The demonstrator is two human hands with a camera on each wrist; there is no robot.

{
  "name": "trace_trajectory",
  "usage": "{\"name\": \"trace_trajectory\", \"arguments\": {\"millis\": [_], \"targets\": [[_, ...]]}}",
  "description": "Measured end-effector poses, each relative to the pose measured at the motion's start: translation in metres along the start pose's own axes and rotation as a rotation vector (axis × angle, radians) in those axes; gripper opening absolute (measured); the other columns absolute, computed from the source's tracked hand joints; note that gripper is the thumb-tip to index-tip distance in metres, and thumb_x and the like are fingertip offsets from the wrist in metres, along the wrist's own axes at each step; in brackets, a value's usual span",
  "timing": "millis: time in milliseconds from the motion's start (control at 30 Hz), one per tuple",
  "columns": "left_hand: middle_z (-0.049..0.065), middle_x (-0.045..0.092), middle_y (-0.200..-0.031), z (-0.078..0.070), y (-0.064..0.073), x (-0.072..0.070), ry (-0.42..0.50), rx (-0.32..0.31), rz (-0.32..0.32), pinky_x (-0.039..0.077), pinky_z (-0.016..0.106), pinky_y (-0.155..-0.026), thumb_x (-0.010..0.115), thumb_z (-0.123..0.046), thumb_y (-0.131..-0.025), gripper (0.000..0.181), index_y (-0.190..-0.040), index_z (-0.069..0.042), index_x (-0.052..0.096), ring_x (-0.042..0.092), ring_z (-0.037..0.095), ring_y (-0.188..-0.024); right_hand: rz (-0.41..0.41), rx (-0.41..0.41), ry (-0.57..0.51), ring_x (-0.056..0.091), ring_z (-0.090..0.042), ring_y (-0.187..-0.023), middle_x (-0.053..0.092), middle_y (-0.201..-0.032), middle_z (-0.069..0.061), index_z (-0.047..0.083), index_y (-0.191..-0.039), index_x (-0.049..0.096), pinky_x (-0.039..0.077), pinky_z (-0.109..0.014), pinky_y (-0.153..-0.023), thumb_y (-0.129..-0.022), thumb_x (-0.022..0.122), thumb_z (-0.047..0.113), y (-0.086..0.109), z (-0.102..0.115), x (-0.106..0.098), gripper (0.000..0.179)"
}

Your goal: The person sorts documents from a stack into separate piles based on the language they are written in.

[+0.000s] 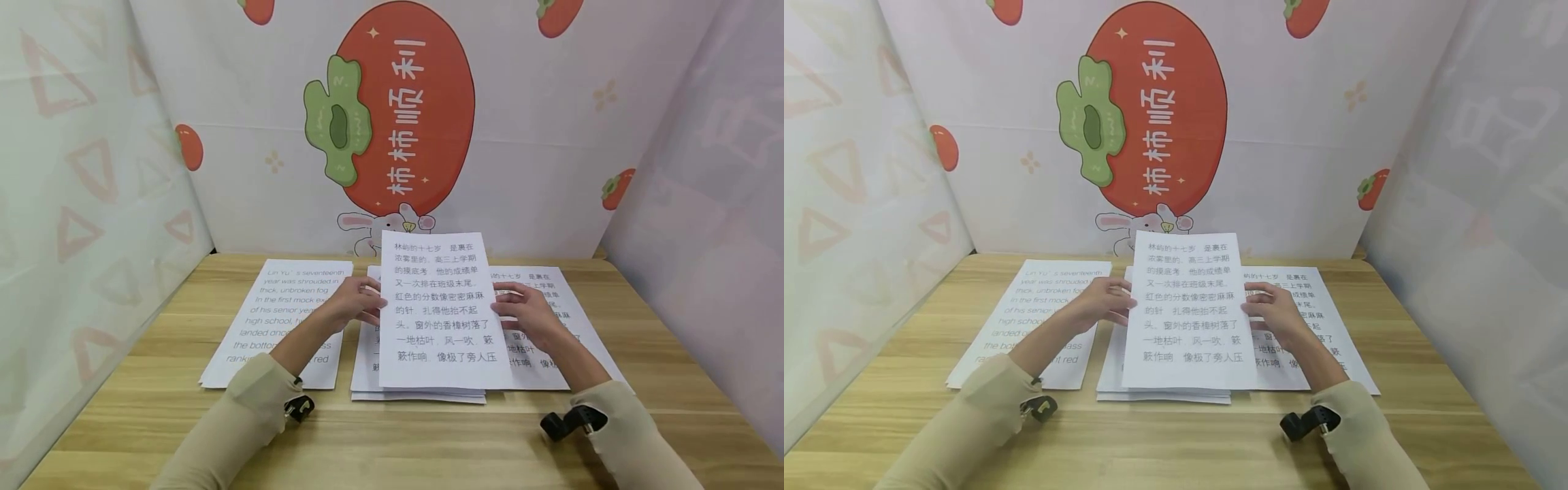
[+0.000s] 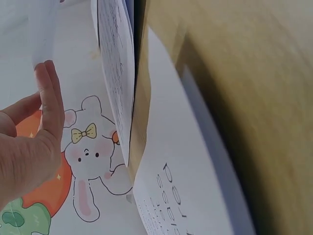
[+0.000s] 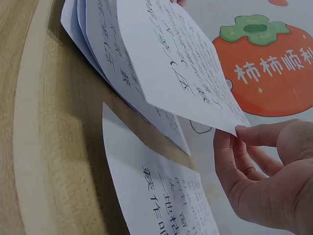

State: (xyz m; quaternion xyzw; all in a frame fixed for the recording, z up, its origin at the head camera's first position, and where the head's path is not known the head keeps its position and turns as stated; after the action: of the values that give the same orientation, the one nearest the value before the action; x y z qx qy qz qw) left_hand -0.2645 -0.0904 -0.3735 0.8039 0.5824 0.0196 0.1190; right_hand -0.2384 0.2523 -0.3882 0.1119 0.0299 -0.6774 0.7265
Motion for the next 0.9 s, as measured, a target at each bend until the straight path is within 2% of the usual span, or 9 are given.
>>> {"name": "trace_trajectory", "arguments": {"millis": [200,467,900], "targets": [[0.016,0.074,-0.093,0.0,-0.005,0.012,0.016,-0.012,0.015,0.064,0.029,-0.062,0.066,0.007,-0.095,0.034,-0.128,0.005,0.056,0.071,0.019,-0.067,-0.038,0.016,0.037,0.067,-0.01,-0.085,0.062,-0.104,-0.001,0.0,-0.153,0.043,0.062,-0.026,-0.07,-0.1,0.065,0.004,0.002,-0.005,-0.01,0.057],[0.019,0.075,-0.096,0.0,-0.009,0.028,0.027,-0.002,0.01,0.065,0.031,-0.063,0.065,0.007,-0.096,0.034,-0.129,0.003,0.058,0.072,0.021,-0.07,-0.032,0.0,0.069,0.065,-0.008,-0.085,0.063,-0.104,0.001,-0.001,-0.152,0.043,0.06,-0.024,-0.069,-0.101,0.064,0.005,0.005,-0.01,-0.024,0.056],[0.018,0.073,-0.103,0.0,-0.019,0.053,0.056,-0.019,0.025,0.065,0.031,-0.068,0.064,0.002,-0.097,0.045,-0.141,-0.002,0.054,0.074,0.022,-0.077,-0.03,-0.012,0.078,0.065,-0.006,-0.085,0.064,-0.103,0.004,-0.003,-0.154,0.04,0.061,-0.025,-0.069,-0.103,0.063,0.007,0.007,-0.014,-0.049,0.058]]}}
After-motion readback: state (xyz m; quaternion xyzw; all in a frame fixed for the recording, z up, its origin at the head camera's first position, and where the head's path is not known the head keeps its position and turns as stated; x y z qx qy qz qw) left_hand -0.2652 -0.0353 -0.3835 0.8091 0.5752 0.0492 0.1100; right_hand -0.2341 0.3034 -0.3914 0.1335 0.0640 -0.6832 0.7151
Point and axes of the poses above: each hand's wrist, its own y-axis away from the middle knuckle, its own x-axis out of the palm, z = x × y, the point moved 2 cm from there along -y, towards the middle knuckle
